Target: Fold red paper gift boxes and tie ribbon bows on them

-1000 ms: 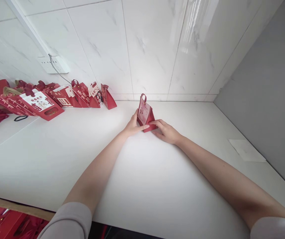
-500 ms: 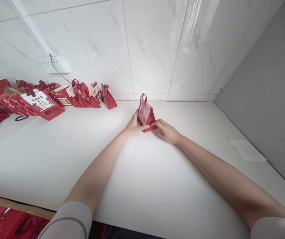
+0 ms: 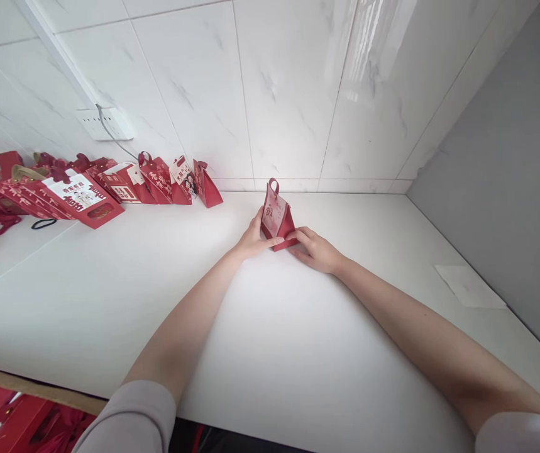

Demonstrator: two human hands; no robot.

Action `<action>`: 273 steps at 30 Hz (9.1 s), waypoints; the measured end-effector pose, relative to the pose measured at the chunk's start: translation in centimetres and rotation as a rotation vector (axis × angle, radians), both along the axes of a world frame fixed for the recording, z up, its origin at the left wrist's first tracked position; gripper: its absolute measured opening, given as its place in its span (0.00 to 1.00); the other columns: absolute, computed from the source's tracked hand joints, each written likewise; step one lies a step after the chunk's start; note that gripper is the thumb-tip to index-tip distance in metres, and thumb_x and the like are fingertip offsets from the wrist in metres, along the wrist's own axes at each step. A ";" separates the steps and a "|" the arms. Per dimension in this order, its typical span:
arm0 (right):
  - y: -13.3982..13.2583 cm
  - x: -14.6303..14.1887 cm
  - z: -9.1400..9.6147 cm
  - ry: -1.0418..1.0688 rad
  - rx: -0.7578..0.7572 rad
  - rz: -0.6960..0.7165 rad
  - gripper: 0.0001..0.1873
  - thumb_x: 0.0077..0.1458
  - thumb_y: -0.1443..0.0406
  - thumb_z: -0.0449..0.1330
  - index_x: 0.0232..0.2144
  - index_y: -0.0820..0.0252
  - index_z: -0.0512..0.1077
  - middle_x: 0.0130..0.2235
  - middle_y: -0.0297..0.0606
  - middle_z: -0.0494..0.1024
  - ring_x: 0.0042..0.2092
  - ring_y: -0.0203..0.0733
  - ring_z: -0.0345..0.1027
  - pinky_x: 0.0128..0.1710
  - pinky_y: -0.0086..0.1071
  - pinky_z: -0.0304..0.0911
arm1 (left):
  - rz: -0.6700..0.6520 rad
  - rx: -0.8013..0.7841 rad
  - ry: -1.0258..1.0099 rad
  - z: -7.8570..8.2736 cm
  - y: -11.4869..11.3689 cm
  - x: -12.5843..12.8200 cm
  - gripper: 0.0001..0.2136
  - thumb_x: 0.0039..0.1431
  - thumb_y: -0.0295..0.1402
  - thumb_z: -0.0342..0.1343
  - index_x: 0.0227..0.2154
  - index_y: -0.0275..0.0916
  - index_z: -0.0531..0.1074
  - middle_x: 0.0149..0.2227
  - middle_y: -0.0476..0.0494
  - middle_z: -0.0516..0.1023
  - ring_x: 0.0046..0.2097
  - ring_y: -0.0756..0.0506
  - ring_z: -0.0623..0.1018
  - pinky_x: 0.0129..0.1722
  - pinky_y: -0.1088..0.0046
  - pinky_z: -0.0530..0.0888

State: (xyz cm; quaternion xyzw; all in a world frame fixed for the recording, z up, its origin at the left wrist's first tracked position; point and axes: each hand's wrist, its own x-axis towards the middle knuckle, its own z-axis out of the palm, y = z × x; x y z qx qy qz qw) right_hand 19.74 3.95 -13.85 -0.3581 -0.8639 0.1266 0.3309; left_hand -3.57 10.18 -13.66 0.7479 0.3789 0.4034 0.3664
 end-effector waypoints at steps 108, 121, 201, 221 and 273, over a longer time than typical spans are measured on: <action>-5.9 -0.9 11.7 -0.082 -0.029 -0.040 0.06 0.63 0.62 0.52 0.33 0.56 0.64 0.31 0.34 0.75 0.26 0.35 0.62 0.25 0.28 0.51 | -0.062 0.006 0.544 18.3 -8.3 -2.2 0.09 0.51 0.41 0.63 0.33 0.45 0.82 0.34 0.46 0.82 0.38 0.42 0.80 0.36 0.69 0.76; -3.0 -1.1 8.1 0.350 -0.277 -0.041 0.12 0.55 0.56 0.62 0.37 0.55 0.68 0.36 0.35 0.77 0.34 0.39 0.70 0.33 0.32 0.65 | -0.076 -0.077 0.476 17.4 -7.4 -2.3 0.10 0.53 0.38 0.61 0.36 0.39 0.77 0.38 0.43 0.81 0.42 0.44 0.80 0.42 0.68 0.75; -6.2 -1.8 9.9 0.301 0.734 -0.226 0.04 0.60 0.65 0.55 0.37 0.48 0.68 0.34 0.33 0.79 0.35 0.44 0.73 0.36 0.42 0.58 | 0.165 0.833 0.691 18.5 -13.5 2.1 0.14 0.63 0.44 0.49 0.28 0.47 0.75 0.26 0.49 0.76 0.35 0.45 0.76 0.48 0.60 0.71; -3.0 -2.2 5.6 0.625 -0.181 -0.115 0.23 0.55 0.55 0.63 0.50 0.53 0.63 0.38 0.36 0.78 0.36 0.41 0.73 0.32 0.35 0.69 | 0.051 0.252 0.857 16.4 -8.9 0.2 0.08 0.57 0.39 0.54 0.35 0.44 0.75 0.31 0.46 0.78 0.31 0.44 0.75 0.29 0.72 0.64; 2.5 2.2 0.4 0.746 -0.828 -0.088 0.23 0.60 0.51 0.54 0.52 0.55 0.71 0.53 0.37 0.76 0.52 0.47 0.70 0.56 0.40 0.63 | 0.081 -0.183 0.068 2.0 -2.8 1.6 0.28 0.65 0.53 0.37 0.55 0.42 0.70 0.58 0.50 0.71 0.59 0.41 0.70 0.62 0.65 0.61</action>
